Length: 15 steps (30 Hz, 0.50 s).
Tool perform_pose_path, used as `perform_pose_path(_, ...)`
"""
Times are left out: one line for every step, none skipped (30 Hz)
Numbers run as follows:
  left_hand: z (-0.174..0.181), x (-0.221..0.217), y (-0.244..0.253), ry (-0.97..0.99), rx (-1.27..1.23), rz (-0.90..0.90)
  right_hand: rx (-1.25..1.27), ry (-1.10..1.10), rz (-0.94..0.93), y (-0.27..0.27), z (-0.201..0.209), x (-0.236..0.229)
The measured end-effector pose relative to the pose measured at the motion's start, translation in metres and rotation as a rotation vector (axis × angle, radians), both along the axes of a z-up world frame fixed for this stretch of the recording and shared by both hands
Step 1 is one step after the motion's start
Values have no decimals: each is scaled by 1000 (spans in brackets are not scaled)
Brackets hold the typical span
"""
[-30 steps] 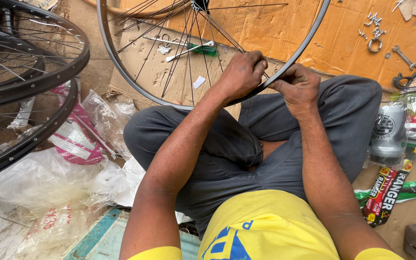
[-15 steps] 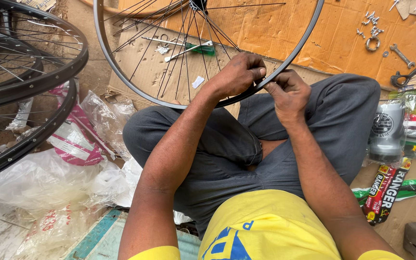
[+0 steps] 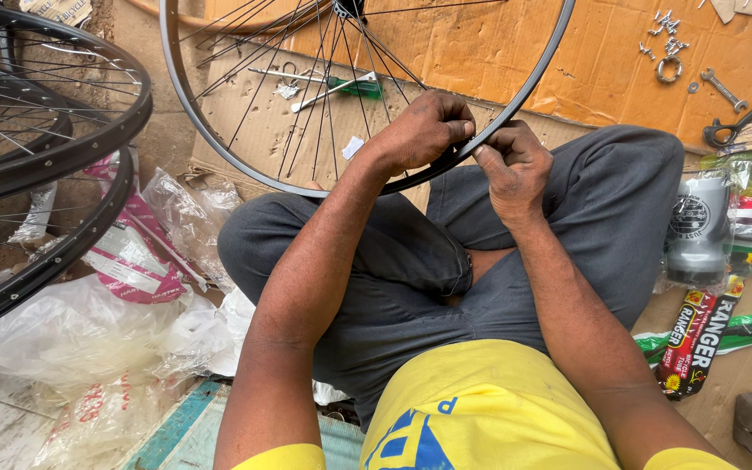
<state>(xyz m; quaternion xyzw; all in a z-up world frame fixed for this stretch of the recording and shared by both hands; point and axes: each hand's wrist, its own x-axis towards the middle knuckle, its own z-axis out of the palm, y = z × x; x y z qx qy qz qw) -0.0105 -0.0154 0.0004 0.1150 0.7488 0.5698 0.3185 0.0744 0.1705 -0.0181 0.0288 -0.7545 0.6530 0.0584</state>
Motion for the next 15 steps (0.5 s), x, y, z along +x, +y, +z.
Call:
perform_pose_path(-1,0,0,-3,-6,2,12,3,5,1,0,-1)
perform_pose_path(-2,-1,-1,-6,-11,4,24,7,11,1,0,-2)
perform_pose_path(-3,-1,0,-10,-17,4,36,10,15,2,1,-3)
perform_pose_path(-4,-1,-1,-17,-1,12,-47,-46,15,3,1,-5)
perform_pose_path(-5,0,0,-24,14,19,-131,-102,15,4,2,-6)
perform_pose_path(-5,0,1,-32,29,26,-216,-158,14,5,3,-6)
perform_pose_path(-4,0,3,-26,41,19,-206,-154,29,6,4,-8)
perform_pose_path(-3,1,5,-20,53,13,-197,-150,44,8,6,-9)
perform_pose_path(-1,1,6,-16,64,8,-189,-147,61,9,8,-10)
perform_pose_path(1,3,9,14,21,13,-166,-131,64,10,10,-11)
perform_pose_path(3,3,11,44,-23,18,-143,-113,68,11,11,-12)
perform_pose_path(6,3,14,74,-66,24,-121,-96,72,11,11,-14)
perform_pose_path(8,4,16,72,-194,6,-120,-97,79,11,11,-14)
perform_pose_path(10,3,17,70,-322,-13,-120,-99,86,13,11,-16)
perform_pose_path(13,4,20,66,-448,-35,-117,-101,91,14,11,-16)
